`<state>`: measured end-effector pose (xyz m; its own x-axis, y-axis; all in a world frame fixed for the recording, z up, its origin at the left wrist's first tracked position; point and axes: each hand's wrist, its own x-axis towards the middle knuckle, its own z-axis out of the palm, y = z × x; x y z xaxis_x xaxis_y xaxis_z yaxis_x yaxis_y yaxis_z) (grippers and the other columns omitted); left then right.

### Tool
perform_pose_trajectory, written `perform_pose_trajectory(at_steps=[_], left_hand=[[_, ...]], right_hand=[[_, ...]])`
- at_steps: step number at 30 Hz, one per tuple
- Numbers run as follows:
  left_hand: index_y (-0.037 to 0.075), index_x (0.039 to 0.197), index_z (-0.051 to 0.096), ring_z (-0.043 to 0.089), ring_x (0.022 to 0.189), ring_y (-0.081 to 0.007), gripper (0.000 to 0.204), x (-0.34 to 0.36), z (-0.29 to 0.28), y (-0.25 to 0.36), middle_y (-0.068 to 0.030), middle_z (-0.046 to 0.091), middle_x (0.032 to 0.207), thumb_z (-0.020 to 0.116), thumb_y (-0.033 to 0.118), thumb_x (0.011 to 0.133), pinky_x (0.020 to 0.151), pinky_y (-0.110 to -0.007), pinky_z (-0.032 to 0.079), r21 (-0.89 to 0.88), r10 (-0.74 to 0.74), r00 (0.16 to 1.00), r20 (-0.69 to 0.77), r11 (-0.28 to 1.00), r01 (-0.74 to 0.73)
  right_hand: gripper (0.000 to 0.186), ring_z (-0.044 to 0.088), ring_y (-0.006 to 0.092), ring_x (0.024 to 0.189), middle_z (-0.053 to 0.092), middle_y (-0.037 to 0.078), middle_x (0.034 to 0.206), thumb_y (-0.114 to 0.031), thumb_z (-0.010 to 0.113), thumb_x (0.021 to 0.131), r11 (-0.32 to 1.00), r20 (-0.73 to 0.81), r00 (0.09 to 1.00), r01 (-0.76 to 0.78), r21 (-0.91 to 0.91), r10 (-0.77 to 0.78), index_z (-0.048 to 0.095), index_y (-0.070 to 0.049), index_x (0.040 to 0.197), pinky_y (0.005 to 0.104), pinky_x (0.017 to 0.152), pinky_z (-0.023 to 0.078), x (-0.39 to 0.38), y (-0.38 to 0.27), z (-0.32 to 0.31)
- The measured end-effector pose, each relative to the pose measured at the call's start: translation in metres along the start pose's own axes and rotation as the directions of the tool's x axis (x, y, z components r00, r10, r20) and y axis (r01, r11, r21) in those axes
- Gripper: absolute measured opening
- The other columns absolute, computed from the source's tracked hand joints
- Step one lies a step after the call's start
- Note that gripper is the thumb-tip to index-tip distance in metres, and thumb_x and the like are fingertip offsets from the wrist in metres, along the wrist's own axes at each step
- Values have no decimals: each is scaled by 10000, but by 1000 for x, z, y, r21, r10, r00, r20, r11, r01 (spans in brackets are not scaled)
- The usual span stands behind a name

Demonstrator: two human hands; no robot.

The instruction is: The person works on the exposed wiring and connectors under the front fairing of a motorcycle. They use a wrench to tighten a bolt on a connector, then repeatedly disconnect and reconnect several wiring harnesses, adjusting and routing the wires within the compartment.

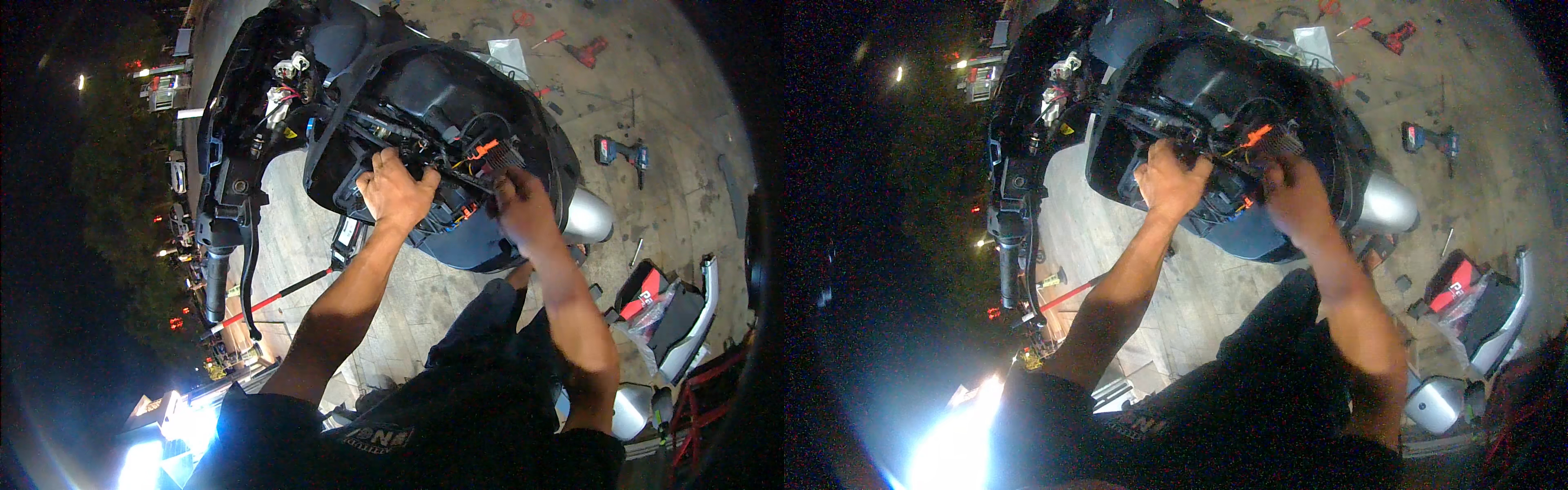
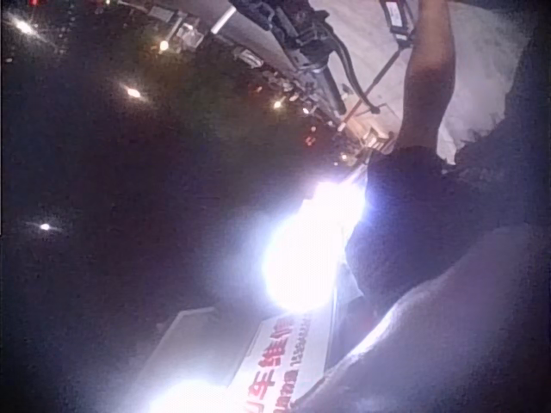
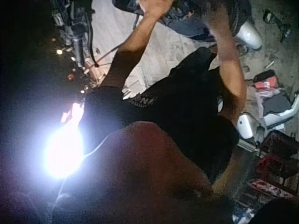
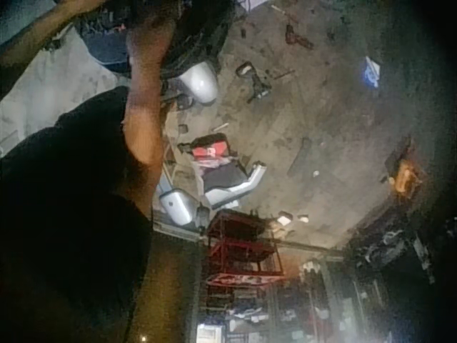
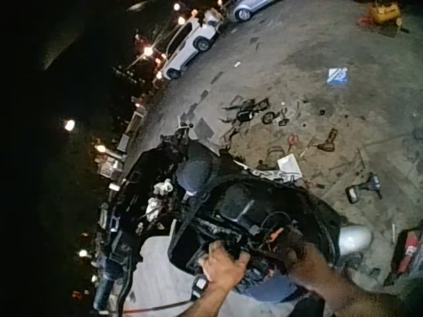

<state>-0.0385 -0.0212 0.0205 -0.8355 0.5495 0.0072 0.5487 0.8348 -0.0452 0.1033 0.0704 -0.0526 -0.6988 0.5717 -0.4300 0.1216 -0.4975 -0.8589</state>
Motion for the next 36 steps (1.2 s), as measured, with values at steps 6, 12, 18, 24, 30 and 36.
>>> perform_pose_trajectory(at_steps=[6, 12, 18, 24, 30, 36], left_hand=[[-36, 1071, 557, 579, 1006, -317, 583, 2, 2, -3, -171, 591, 1080, 662, 388, 685, 914, -426, 374, -18, -5, 999, 41, 1000, 6], [-42, 1088, 554, 570, 1026, -309, 594, 2, 2, -3, -176, 591, 1092, 666, 380, 685, 941, -426, 350, -34, -6, 1000, 23, 999, 7], [-41, 1083, 554, 572, 1017, -314, 592, 2, 2, -4, -179, 591, 1086, 661, 383, 683, 946, -426, 347, -41, -1, 1000, 20, 999, 2], [-31, 1064, 554, 578, 999, -321, 578, 3, 4, -6, -185, 592, 1088, 656, 391, 683, 939, -427, 351, 8, 2, 999, 34, 1000, -2], [-36, 1076, 550, 576, 1008, -323, 592, 4, 5, -6, -190, 591, 1090, 658, 394, 683, 943, -427, 347, -17, -14, 998, 63, 1000, 15], [-43, 1103, 541, 566, 1032, -321, 622, 4, 5, -7, -188, 585, 1108, 662, 407, 691, 954, -424, 340, 11, 12, 999, 42, 1000, -13]], right_hand=[[251, 654, 344, 700, 633, 244, 787, -85, 488, 892, 982, -39, 988, 142, -126, -148, 583, 12, 1103, 419, 627, 484, -34, 8, 15], [174, 522, 150, 559, 572, 108, 688, -83, 460, 931, 914, 25, 950, 305, -269, -310, 597, 5, 995, 293, 549, 426, -12, -13, -4], [257, 621, 237, 638, 646, 151, 739, -164, 480, 925, 997, 118, 993, 35, -67, -27, 631, 14, 1030, 373, 593, 478, 15, -27, -16], [243, 438, 104, 429, 546, 65, 623, -150, 435, 959, 989, 248, 959, -148, 22, 138, 600, 26, 990, 248, 377, 333, 31, -50, -19], [233, 480, 129, 455, 563, 52, 626, -175, 461, 956, 985, 201, 973, -135, 108, 111, 619, -5, 951, 300, 408, 360, 13, -38, -17], [255, 538, 137, 502, 591, 66, 676, -181, 480, 954, 994, 200, 979, 8, 106, -29, 621, 13, 1041, 290, 457, 426, 20, -13, -19]])
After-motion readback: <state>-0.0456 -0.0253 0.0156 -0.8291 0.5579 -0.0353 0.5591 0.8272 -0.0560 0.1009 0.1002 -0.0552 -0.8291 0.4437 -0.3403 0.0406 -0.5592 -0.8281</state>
